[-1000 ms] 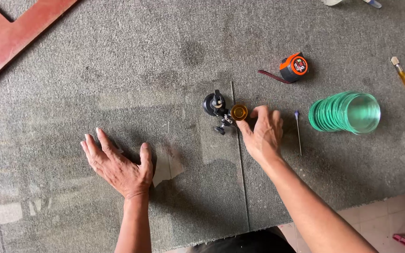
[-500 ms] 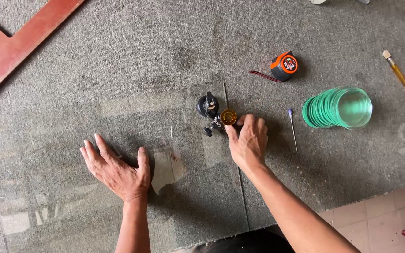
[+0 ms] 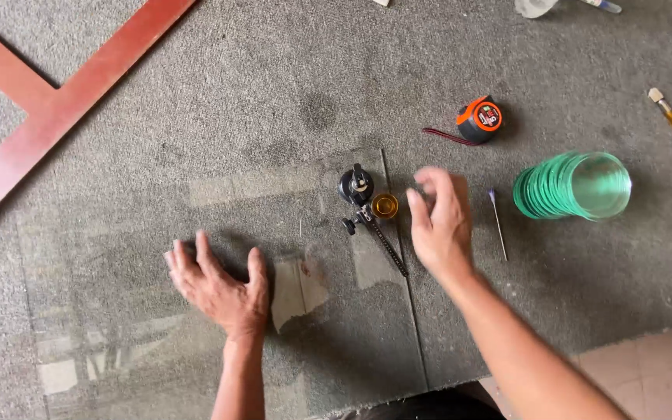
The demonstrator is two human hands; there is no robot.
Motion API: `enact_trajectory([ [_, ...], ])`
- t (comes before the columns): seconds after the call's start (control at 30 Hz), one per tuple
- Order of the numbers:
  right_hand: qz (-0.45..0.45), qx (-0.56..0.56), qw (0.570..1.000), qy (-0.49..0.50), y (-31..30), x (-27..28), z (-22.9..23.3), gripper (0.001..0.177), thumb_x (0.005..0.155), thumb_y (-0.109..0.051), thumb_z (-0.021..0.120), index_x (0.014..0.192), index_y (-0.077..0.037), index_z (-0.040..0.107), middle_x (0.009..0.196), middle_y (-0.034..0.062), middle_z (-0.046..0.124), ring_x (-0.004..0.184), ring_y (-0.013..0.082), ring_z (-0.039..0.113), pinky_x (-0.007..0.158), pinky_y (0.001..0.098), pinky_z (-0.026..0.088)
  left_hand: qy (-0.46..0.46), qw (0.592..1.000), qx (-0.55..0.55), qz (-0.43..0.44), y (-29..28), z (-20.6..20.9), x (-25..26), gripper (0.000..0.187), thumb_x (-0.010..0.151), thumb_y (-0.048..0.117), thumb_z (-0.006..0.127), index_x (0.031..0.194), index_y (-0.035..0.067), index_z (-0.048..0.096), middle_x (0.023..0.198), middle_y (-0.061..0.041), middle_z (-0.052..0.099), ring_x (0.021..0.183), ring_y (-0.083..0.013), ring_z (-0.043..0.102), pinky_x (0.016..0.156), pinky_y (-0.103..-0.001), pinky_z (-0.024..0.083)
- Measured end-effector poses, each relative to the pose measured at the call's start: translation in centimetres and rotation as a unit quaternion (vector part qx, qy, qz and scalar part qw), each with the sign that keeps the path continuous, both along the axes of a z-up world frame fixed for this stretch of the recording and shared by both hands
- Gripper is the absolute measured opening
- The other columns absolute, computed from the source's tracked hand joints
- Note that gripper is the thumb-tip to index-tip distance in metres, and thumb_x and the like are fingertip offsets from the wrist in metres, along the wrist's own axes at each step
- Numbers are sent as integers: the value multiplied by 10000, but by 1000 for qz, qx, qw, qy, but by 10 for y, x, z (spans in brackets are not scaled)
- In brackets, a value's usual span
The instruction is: Mark and score a glass pane to cut out a circular shape and straight lines using specialized tools
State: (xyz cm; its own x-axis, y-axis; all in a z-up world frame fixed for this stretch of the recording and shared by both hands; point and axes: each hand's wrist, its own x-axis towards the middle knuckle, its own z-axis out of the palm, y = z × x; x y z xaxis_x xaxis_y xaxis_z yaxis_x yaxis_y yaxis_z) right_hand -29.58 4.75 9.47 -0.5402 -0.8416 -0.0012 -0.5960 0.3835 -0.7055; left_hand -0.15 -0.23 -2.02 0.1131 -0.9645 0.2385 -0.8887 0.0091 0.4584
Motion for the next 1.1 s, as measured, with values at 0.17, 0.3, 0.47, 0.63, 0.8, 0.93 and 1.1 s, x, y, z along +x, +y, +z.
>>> enact_trajectory([
  [0.17,216,104,966,-99,-79,-20,7,327,1011,-175,665,1307,-44,621,833,119,610,775,278,634,797,437,532,157,975,68,-138,-7,50,-86,670,781,419,803,1374,165,624,1148,-130,620,1105,-376,615,939,-512,484],
  [0.3,286,230,927,-77,-112,-27,-9,321,949,-141,740,1246,-41,669,746,76,641,710,252,654,774,430,533,224,925,273,-144,1,51,-152,770,836,343,761,1503,120,447,972,-243,734,959,-485,729,828,-584,587],
  [0.47,274,208,939,-7,-115,-16,-39,253,787,-309,863,963,-159,760,877,97,772,953,311,758,857,422,586,287,878,376,-68,-1,84,-157,783,755,320,741,1483,305,453,1083,-117,774,1101,-375,710,961,-536,551],
  [0.63,253,228,939,45,-108,-15,-29,269,741,-352,813,927,-189,707,904,128,744,824,357,711,674,470,514,231,868,436,-56,-1,74,-179,1006,645,393,749,1556,283,337,1217,-101,739,1144,-370,678,960,-456,496],
  [0.8,267,146,953,14,-67,-13,49,266,915,-254,721,901,-108,499,910,93,578,726,314,599,619,483,455,193,911,355,-81,4,58,-177,963,688,316,605,1601,303,299,1031,-143,786,981,-449,699,840,-580,513],
  [0.93,249,-168,952,-58,22,-76,153,139,930,-62,752,953,-25,621,805,74,613,678,206,573,634,341,469,186,900,389,-58,-2,68,-180,982,688,330,636,1602,383,279,1126,-132,777,976,-418,734,908,-534,539],
  [1.1,-211,-62,975,-46,92,-272,102,60,1009,-93,569,1005,-119,622,764,18,643,666,133,580,627,286,456,322,847,422,21,14,134,-205,955,722,210,709,1612,137,370,1162,-136,724,939,-214,658,876,-419,580],
])
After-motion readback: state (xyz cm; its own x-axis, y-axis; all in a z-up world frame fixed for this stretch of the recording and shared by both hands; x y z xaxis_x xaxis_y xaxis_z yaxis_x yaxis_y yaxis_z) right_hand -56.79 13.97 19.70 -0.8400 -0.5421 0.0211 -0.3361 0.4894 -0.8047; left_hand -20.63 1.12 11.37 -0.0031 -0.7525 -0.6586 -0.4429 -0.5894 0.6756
